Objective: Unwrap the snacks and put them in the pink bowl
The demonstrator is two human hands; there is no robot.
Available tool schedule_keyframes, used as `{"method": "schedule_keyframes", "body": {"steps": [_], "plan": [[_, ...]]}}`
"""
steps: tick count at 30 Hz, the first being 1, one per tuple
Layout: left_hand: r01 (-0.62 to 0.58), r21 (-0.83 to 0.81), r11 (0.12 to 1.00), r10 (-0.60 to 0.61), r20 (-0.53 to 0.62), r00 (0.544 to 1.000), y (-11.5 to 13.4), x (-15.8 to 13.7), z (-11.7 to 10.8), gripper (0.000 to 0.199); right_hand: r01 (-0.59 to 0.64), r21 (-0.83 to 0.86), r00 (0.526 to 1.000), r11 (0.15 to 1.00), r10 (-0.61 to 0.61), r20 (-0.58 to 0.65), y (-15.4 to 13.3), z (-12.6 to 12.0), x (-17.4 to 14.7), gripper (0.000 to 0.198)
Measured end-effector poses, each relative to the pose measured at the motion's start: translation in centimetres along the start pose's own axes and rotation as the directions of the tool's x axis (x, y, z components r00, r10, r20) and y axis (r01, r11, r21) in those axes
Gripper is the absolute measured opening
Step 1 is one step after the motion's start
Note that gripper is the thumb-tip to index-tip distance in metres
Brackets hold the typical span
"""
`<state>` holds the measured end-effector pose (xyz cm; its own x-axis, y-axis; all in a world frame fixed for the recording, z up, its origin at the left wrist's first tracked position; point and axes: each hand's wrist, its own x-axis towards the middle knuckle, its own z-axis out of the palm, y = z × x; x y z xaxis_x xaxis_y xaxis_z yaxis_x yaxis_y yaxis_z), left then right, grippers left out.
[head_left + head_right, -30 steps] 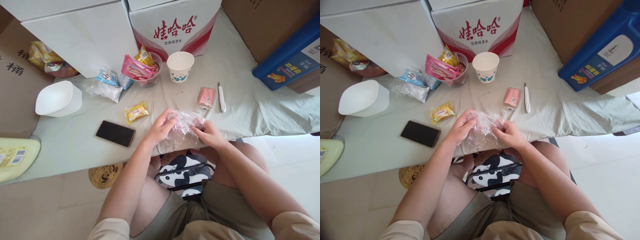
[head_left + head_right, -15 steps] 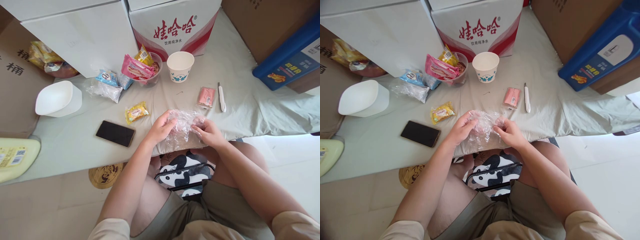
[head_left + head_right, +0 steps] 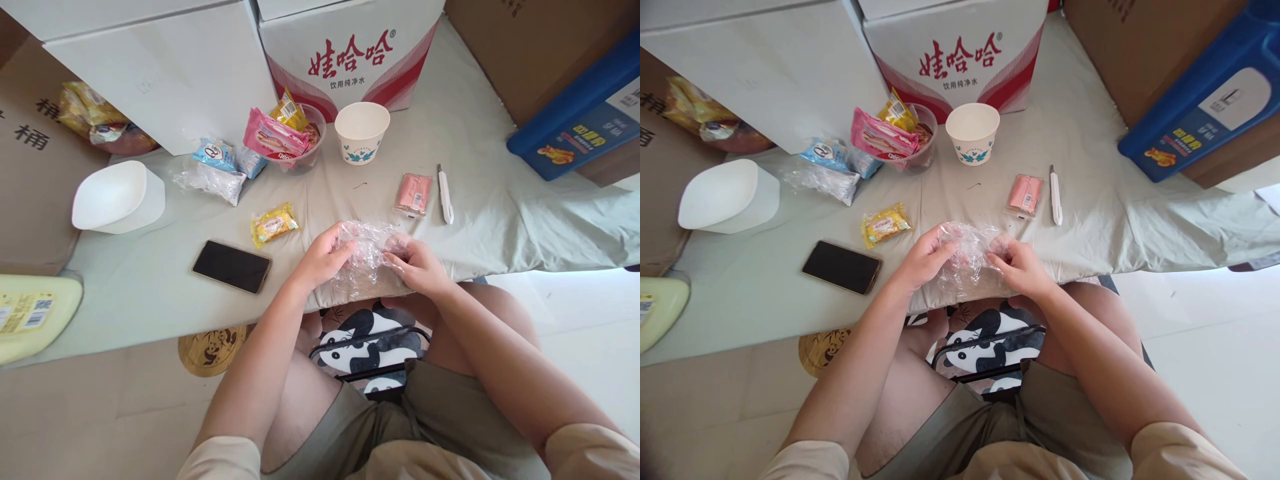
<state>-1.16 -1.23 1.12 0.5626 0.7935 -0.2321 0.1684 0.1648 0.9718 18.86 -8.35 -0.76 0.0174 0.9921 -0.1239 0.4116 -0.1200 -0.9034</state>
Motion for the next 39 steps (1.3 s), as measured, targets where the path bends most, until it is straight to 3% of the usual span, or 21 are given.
{"method": "schedule_keyframes", "body": {"steps": [10, 17, 24, 31, 35, 37, 39], "plan": [[0.010, 0.054, 0.998, -0.011, 0.024, 1.000, 0.1, -0.1, 0.0, 0.023, -0.022, -0.041, 1.000, 0.999, 0.023, 0.016, 0.1, 0.0, -0.1, 0.029], [0.016, 0.067, 0.998, -0.015, -0.006, 1.000, -0.3, 0.2, -0.1, 0.024, -0.065, 0.131, 0.997, 0.989, 0.070, -0.033, 0.5, 0.0, -0.1, 0.029], [0.056, -0.248, 0.967, -0.040, 0.067, 0.997, 0.3, 0.0, 0.2, 0.039, 0.037, 0.373, 0.989, 0.927, 0.020, -0.147, 1.1, 0.3, 0.3, 0.022], [0.024, -0.380, 0.925, 0.013, 0.094, 0.996, 0.7, -0.1, -0.1, 0.018, 0.103, 0.539, 0.972, 0.836, 0.031, -0.234, 1.6, 0.0, 0.1, 0.015], [-0.059, -0.233, 0.971, 0.077, 0.070, 0.995, 0.6, -0.1, -0.4, 0.031, 0.199, 0.579, 0.968, 0.791, -0.066, -0.243, 1.1, -0.1, 0.2, 0.031], [-0.112, -0.064, 0.992, 0.115, 0.050, 0.992, 0.5, -0.1, -0.5, 0.025, 0.195, 0.589, 0.971, 0.784, -0.068, -0.230, 1.0, 0.0, 0.2, 0.048], [-0.133, 0.061, 0.989, 0.130, 0.047, 0.990, 0.2, -0.1, -0.4, 0.014, 0.157, 0.583, 0.977, 0.797, -0.040, -0.208, 1.2, 0.1, 0.2, 0.051]]}}
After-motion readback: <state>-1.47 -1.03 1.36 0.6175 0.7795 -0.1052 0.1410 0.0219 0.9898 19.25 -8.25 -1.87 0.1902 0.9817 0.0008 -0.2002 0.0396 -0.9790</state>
